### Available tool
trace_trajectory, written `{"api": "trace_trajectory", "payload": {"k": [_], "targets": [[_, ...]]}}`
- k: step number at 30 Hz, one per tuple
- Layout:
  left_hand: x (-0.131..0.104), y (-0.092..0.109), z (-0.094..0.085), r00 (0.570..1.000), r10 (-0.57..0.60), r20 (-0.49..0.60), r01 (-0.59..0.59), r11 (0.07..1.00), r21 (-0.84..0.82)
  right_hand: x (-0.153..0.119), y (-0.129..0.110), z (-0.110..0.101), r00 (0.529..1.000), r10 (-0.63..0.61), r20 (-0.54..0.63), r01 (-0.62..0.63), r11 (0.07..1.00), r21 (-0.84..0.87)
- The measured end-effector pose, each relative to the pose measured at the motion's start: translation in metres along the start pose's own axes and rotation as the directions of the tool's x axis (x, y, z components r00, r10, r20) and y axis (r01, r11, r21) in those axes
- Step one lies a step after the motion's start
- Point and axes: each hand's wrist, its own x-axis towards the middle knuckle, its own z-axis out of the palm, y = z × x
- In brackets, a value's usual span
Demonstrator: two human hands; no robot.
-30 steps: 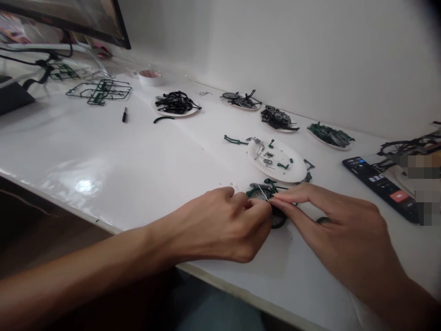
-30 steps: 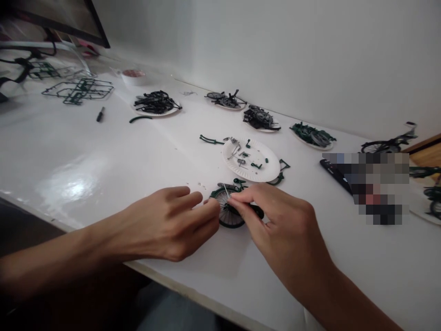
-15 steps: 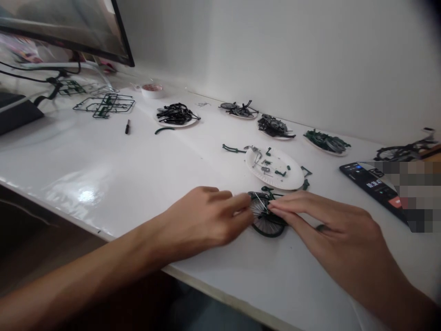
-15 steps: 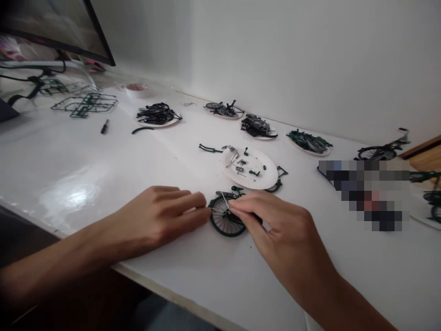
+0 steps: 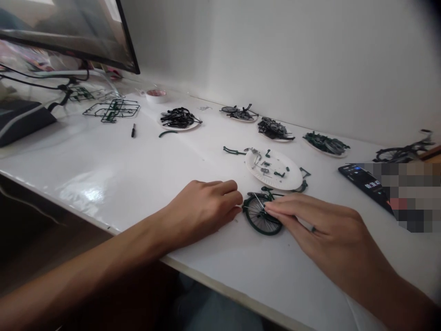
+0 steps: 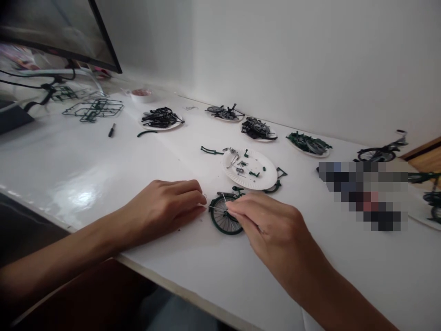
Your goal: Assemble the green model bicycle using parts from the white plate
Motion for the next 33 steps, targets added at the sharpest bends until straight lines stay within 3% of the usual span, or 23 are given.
{"api": "trace_trajectory", "payload": {"k": [4, 13, 16, 22, 27, 33], "targets": [[0.002, 0.0, 0.002, 1.0, -0.017, 0.004, 0.017, 0.998, -0.059, -0.001, 0.003, 0.002, 0.999, 0.006, -0.043, -0.007, 1.0, -0.008], [0.024, 0.0, 0.0, 0.998, -0.037, 0.054, 0.046, 0.983, -0.178, -0.006, 0.004, -0.002, 0.997, -0.076, 0.016, 0.076, 0.997, -0.005], [0.029, -0.005, 0.001, 0.998, -0.033, 0.057, 0.045, 0.973, -0.225, -0.005, 0.003, -0.001, 1.0, -0.025, -0.018, 0.024, 0.999, -0.022], [0.023, -0.01, 0.002, 0.998, -0.031, 0.055, 0.046, 0.949, -0.311, 0.002, -0.001, 0.006, 0.998, 0.053, 0.031, -0.052, 0.998, -0.018], [0.016, -0.009, -0.004, 0.995, -0.062, 0.076, 0.085, 0.932, -0.351, 0.008, -0.004, 0.01, 0.999, -0.028, 0.022, 0.03, 0.994, -0.106], [0.019, -0.007, -0.003, 0.985, -0.131, 0.116, 0.164, 0.918, -0.361, 0.01, -0.007, 0.016, 0.996, -0.004, 0.093, 0.01, 0.998, -0.062]]}}
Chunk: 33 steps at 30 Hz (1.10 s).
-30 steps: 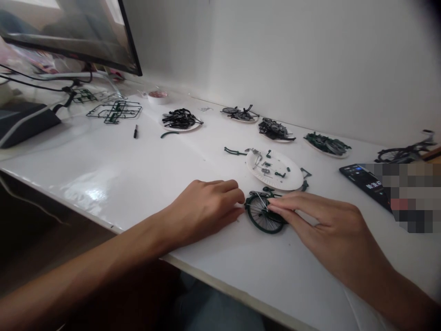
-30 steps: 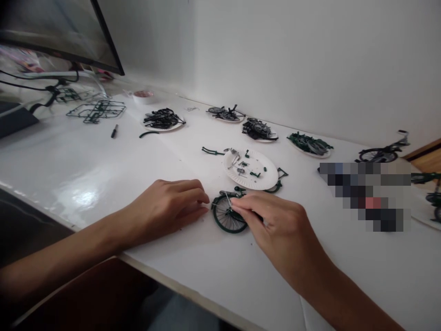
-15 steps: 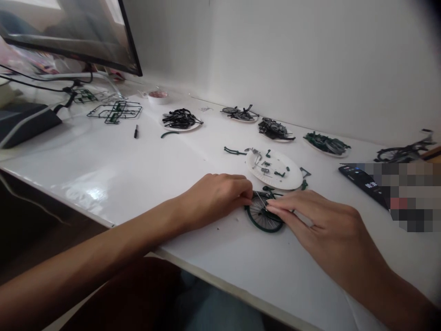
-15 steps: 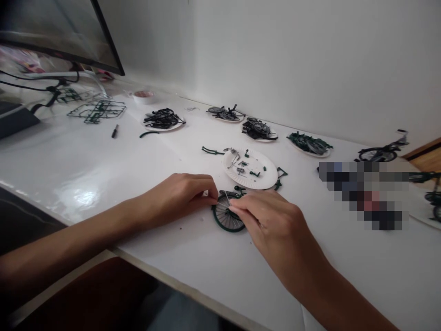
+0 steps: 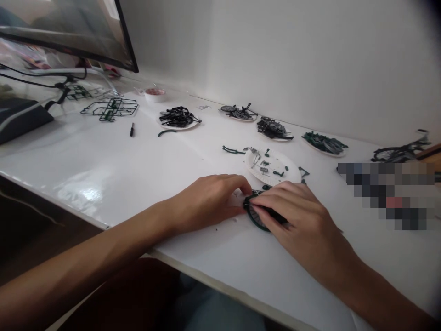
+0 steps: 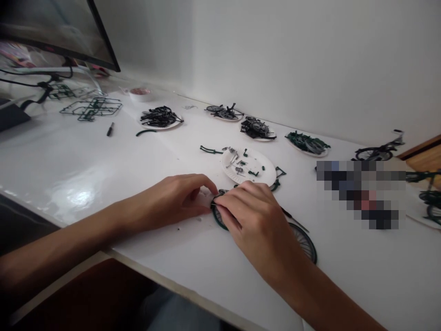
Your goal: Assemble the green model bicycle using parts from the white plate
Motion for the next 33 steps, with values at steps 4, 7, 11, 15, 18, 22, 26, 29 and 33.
{"api": "trace_trajectory", "payload": {"k": [4, 7, 11, 15, 18, 22, 26, 29, 33], "targets": [[0.0041, -0.0012, 0.0042, 0.999, 0.044, -0.02, -0.043, 0.998, 0.038, -0.002, 0.0007, 0.0029, 1.0, 0.016, -0.027, -0.013, 0.997, 0.08], [0.006, -0.0026, 0.0072, 0.997, 0.073, -0.031, -0.072, 0.996, 0.05, -0.0039, 0.0026, 0.0034, 0.999, 0.018, -0.026, -0.016, 0.995, 0.094], [0.0067, -0.0031, 0.0093, 0.995, 0.093, -0.047, -0.091, 0.994, 0.059, -0.0064, 0.0044, 0.0035, 0.999, 0.032, -0.001, -0.032, 0.996, 0.084], [0.0062, -0.0035, 0.0097, 0.993, 0.104, -0.055, -0.101, 0.993, 0.064, -0.0077, 0.0046, 0.003, 0.999, 0.041, 0.012, -0.042, 0.996, 0.082], [0.006, -0.0042, 0.0097, 0.992, 0.11, -0.058, -0.106, 0.992, 0.07, -0.0067, 0.0047, 0.0022, 1.0, 0.017, 0.006, -0.017, 0.998, 0.062], [0.0064, -0.0043, 0.0094, 0.993, 0.109, -0.041, -0.106, 0.992, 0.074, -0.0044, 0.0047, 0.0019, 1.0, -0.002, 0.029, 0.001, 0.998, 0.06], [0.0069, -0.0044, 0.0094, 0.993, 0.118, -0.033, -0.115, 0.99, 0.084, -0.0051, 0.004, 0.0017, 1.0, -0.003, 0.02, 0.002, 0.999, 0.047], [0.0068, -0.0049, 0.0095, 0.991, 0.131, -0.03, -0.129, 0.988, 0.084, -0.0065, 0.0032, 0.0012, 1.0, -0.001, 0.026, -0.001, 0.999, 0.042], [0.0064, -0.0051, 0.0094, 0.989, 0.143, -0.025, -0.141, 0.987, 0.074, -0.0062, 0.0029, 0.0015, 1.0, 0.003, 0.017, -0.004, 0.998, 0.062]]}}
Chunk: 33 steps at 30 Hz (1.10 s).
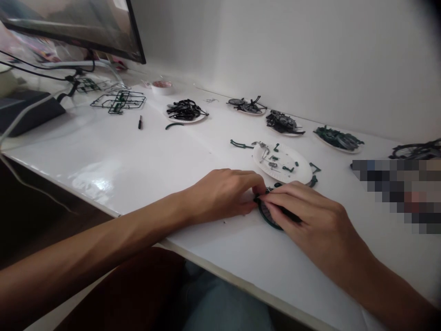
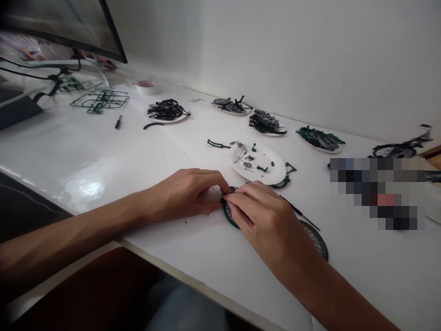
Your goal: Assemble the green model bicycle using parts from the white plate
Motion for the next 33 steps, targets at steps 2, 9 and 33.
{"api": "trace_trajectory", "payload": {"k": [2, 9, 33], "targets": [[0.0, 0.0, 0.0, 1.0, 0.011, -0.005, -0.011, 1.0, 0.001, 0.0, 0.0, 0.0, 1.0, -0.001, -0.001, 0.001, 1.0, 0.002], [0.0, -0.001, 0.002, 0.999, 0.04, -0.017, -0.04, 0.999, 0.009, -0.002, 0.0, 0.0, 0.999, -0.046, -0.003, 0.046, 0.998, -0.041], [-0.002, -0.001, -0.001, 0.998, 0.061, 0.022, -0.062, 0.996, 0.059, -0.004, 0.007, -0.035, 0.999, 0.046, -0.005, -0.046, 0.998, -0.035]]}}
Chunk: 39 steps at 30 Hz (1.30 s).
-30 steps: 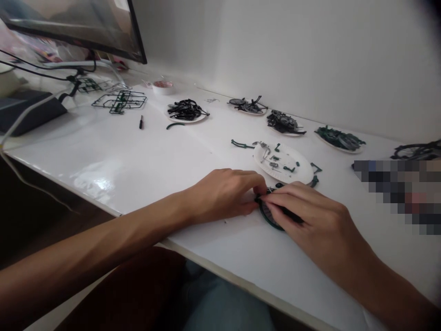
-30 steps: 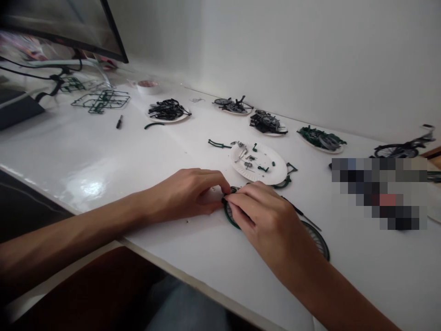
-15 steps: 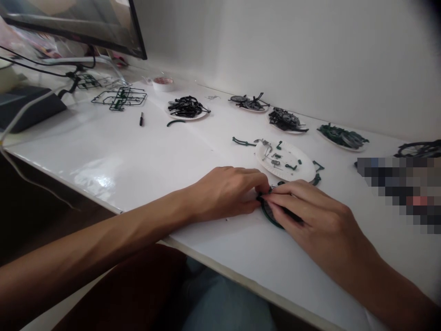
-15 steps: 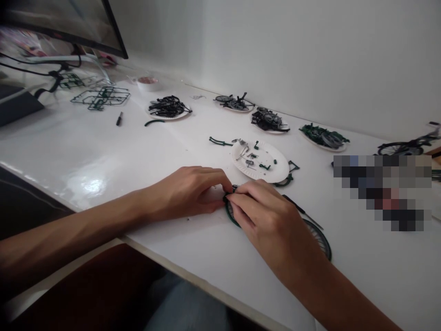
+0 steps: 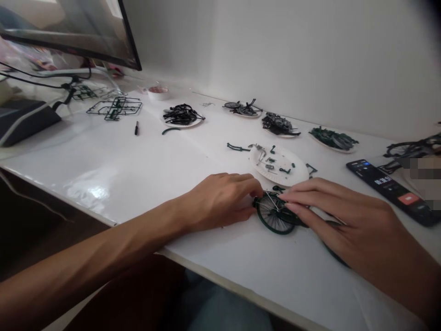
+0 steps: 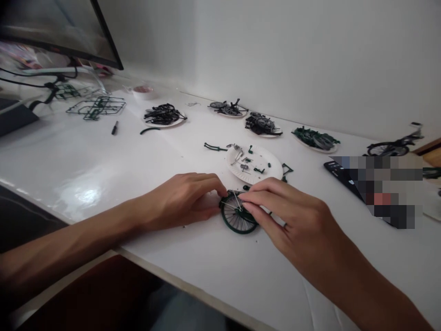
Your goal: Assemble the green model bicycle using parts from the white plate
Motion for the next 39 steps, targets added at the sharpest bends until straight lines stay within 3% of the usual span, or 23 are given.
{"api": "trace_trajectory", "payload": {"k": [8, 13, 18, 24, 30, 34, 39], "targets": [[-0.002, 0.002, -0.002, 1.0, 0.004, 0.01, -0.004, 1.0, 0.01, -0.003, 0.0, 0.002, 1.0, 0.0, -0.025, 0.001, 0.999, 0.038], [-0.003, 0.005, -0.004, 0.999, 0.045, 0.016, -0.046, 0.997, 0.058, -0.003, -0.001, 0.005, 0.994, 0.102, -0.039, -0.1, 0.994, 0.053], [-0.004, 0.011, -0.004, 0.991, 0.128, 0.047, -0.135, 0.972, 0.191, -0.007, -0.001, 0.008, 0.988, 0.135, -0.082, -0.134, 0.991, 0.015], [-0.006, 0.016, -0.001, 0.96, 0.278, 0.046, -0.272, 0.873, 0.405, -0.006, -0.003, 0.007, 0.991, 0.111, -0.073, -0.113, 0.993, -0.028], [-0.005, 0.013, 0.004, 0.973, 0.227, -0.034, -0.202, 0.916, 0.347, -0.004, -0.009, 0.003, 0.988, 0.148, -0.038, -0.15, 0.986, -0.075], [-0.001, 0.015, 0.003, 0.982, 0.187, -0.022, -0.171, 0.938, 0.302, -0.006, -0.011, 0.002, 0.993, 0.11, -0.04, -0.113, 0.988, -0.102], [0.007, 0.023, 0.005, 0.957, 0.285, 0.049, -0.277, 0.855, 0.438, -0.011, -0.004, 0.003, 0.996, 0.083, -0.031, -0.086, 0.991, -0.101]]}}
